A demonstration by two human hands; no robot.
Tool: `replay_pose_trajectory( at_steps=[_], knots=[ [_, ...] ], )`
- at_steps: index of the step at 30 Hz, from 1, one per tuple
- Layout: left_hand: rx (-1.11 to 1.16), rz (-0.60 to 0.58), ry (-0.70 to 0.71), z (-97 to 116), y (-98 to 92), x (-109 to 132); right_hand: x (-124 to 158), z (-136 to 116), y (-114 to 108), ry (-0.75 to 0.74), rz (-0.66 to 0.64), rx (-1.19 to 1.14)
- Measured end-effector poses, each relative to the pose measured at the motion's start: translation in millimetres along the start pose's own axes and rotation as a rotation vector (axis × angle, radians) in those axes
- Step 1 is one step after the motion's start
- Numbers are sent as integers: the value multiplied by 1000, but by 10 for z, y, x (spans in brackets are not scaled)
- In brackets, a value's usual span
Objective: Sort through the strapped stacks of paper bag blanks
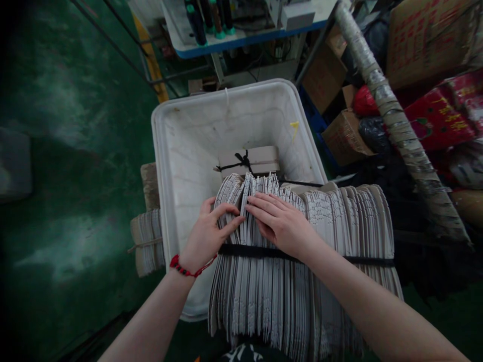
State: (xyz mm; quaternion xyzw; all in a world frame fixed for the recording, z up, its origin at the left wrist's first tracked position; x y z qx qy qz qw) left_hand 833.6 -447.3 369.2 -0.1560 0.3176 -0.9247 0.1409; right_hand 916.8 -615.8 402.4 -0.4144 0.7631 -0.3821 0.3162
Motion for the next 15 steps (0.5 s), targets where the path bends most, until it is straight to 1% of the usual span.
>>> replay_pose_trajectory(
  at_steps=[4, 15],
  knots=[
    [9, -29, -3, -14, 11, -5, 1, 7, -15, 1, 6, -9],
    [3, -29, -19, 7, 9, -7, -10, 9, -34, 10, 26, -42]
  ],
)
Point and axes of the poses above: each hand's wrist, its own x-axis away from the middle knuckle, its own y-axis out of the palm, z = x × y, the point moved 5 cm from there along -x, towards the middle knuckle, and after that the axes turned 5 degrees about z, right-handed, at the moved point
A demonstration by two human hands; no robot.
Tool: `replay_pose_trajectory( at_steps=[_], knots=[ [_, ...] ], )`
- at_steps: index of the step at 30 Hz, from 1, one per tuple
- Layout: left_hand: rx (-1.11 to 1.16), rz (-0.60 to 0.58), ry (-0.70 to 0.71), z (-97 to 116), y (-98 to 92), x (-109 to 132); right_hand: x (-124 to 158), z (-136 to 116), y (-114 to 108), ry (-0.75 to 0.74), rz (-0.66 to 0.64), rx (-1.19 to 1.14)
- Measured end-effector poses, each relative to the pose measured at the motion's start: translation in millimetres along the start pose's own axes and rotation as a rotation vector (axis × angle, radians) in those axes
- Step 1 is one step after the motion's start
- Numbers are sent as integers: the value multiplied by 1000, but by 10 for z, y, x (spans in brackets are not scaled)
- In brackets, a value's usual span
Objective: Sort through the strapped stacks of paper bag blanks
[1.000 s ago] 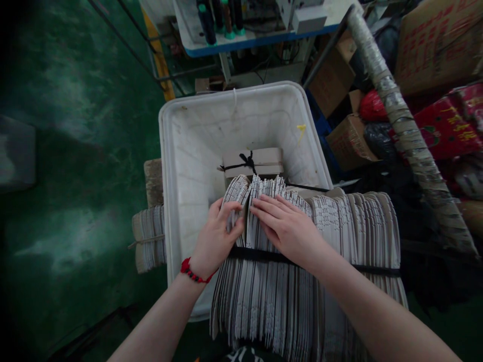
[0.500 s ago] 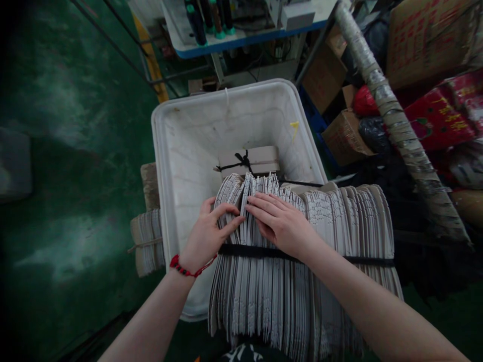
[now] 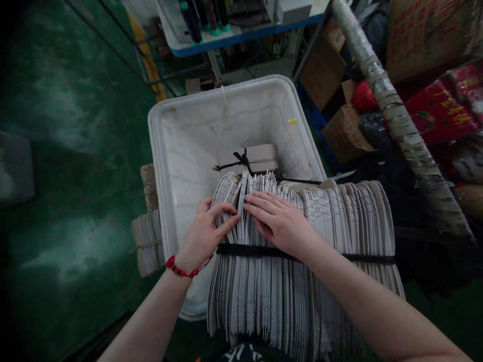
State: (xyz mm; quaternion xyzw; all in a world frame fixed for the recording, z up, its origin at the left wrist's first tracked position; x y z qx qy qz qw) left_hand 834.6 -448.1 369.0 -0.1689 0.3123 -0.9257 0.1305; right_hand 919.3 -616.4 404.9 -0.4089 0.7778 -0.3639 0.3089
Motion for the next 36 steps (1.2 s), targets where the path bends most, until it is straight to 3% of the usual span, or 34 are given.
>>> replay_pose_trajectory(
  at_steps=[18, 23, 30, 36],
  knots=[
    [-55, 84, -44, 136, 29, 39, 2, -4, -7, 1, 1, 5],
    [-64, 172, 1, 208, 44, 79, 24, 3, -12, -9, 6, 8],
    [-103, 113, 77, 213, 54, 59, 48, 18, -9, 13, 56, 12],
    [-97, 170, 101, 246, 48, 70, 43, 14, -19, 22, 70, -4]
  ],
)
Point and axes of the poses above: each hand's wrist, its own x-axis away from the middle knuckle, its own y-axis out of the palm, z = x × y, the point moved 5 cm from there along -x, towards the middle knuckle, and after that the axes turned 5 degrees about z, right-handed, at the moved point
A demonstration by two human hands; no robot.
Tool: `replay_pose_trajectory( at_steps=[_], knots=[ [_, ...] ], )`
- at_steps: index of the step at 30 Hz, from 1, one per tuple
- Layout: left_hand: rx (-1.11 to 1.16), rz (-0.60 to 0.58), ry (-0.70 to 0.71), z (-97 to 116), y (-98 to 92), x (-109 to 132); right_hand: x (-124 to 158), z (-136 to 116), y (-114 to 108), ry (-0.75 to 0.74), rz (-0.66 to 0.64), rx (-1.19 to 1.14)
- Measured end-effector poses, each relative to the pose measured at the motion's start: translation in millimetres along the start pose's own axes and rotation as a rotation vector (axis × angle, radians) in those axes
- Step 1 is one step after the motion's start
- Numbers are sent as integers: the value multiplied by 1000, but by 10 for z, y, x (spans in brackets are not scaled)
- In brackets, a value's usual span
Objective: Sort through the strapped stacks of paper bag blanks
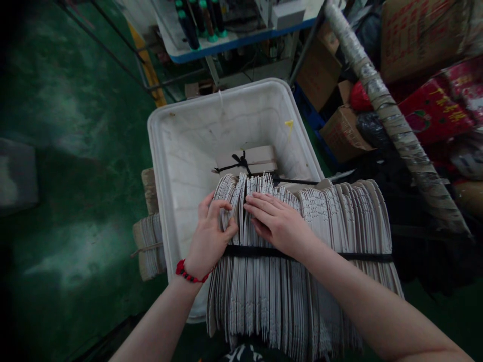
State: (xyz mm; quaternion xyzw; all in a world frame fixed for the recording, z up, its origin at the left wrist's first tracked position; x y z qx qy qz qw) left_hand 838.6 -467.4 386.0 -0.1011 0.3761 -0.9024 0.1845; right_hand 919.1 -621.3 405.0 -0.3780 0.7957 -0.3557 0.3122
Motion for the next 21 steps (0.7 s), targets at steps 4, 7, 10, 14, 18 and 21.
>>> replay_pose_trajectory(
  at_steps=[4, 7, 10, 14, 18, 21],
  knots=[
    [-21, 56, 73, 62, -3, 16, 6, 2, 5, 1, -9, 20],
    [-32, 49, 106, 66, 4, 16, 9, 3, 6, -6, -12, 37],
    [-55, 26, 120, 40, 1, 8, 9, 6, 4, -8, -14, 43],
    [-39, -16, 123, 13, -9, 2, 10, 13, 3, -5, -22, 40],
    [-3, -28, 91, 0, -8, 1, 12, 12, 6, -14, -25, 49],
    [5, -35, 77, -12, 6, -2, 18, 17, 11, -13, -32, 54]
  ],
)
Point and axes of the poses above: each hand's wrist, its own x-axis away from the middle knuckle, its own y-axis out of the palm, z = x × y, the point moved 5 cm from there along -x, towards the middle knuckle, and after that the axes turned 5 degrees about z, right-handed, at the moved point
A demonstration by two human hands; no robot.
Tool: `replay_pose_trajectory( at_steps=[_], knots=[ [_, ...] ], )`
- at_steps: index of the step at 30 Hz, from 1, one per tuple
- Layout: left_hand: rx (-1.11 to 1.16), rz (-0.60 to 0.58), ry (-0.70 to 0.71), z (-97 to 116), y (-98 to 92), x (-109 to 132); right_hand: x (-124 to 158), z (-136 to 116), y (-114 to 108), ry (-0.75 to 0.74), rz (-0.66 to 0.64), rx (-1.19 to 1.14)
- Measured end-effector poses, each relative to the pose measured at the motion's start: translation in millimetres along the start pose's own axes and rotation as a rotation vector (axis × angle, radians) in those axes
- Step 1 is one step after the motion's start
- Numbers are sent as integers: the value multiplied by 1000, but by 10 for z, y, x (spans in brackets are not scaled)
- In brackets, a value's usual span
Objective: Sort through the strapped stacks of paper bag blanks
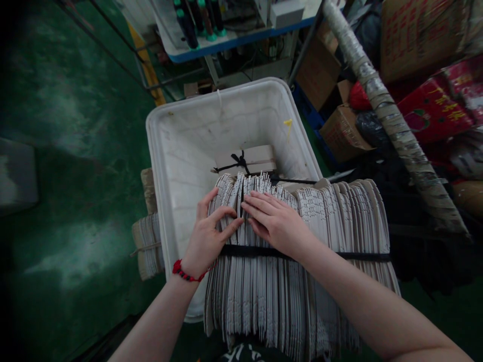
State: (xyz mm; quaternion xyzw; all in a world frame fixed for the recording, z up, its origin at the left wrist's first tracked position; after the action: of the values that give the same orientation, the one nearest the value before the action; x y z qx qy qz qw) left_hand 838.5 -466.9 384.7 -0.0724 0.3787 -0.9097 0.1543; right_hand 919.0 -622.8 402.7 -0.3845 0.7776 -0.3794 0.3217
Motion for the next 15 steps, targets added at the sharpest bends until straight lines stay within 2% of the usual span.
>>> replay_pose_trajectory(
  at_steps=[9, 15],
  knots=[
    [38, 7, 15, -8, -6, -4, 18, 23, 20, -10, -5, 4],
    [5, 111, -16, 86, 12, -8, 13, 17, 19, -11, 3, 1]
  ],
)
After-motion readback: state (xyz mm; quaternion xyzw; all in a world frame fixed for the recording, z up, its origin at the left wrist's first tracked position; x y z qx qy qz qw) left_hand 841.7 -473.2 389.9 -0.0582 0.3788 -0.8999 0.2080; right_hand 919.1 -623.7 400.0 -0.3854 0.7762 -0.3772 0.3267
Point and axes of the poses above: each hand's wrist, its own x-axis away from the middle knuckle, its own y-axis out of the palm, z = x × y, the point moved 5 cm from there along -x, towards the middle knuckle, and after that the axes turned 5 degrees about z, right-handed, at the moved point
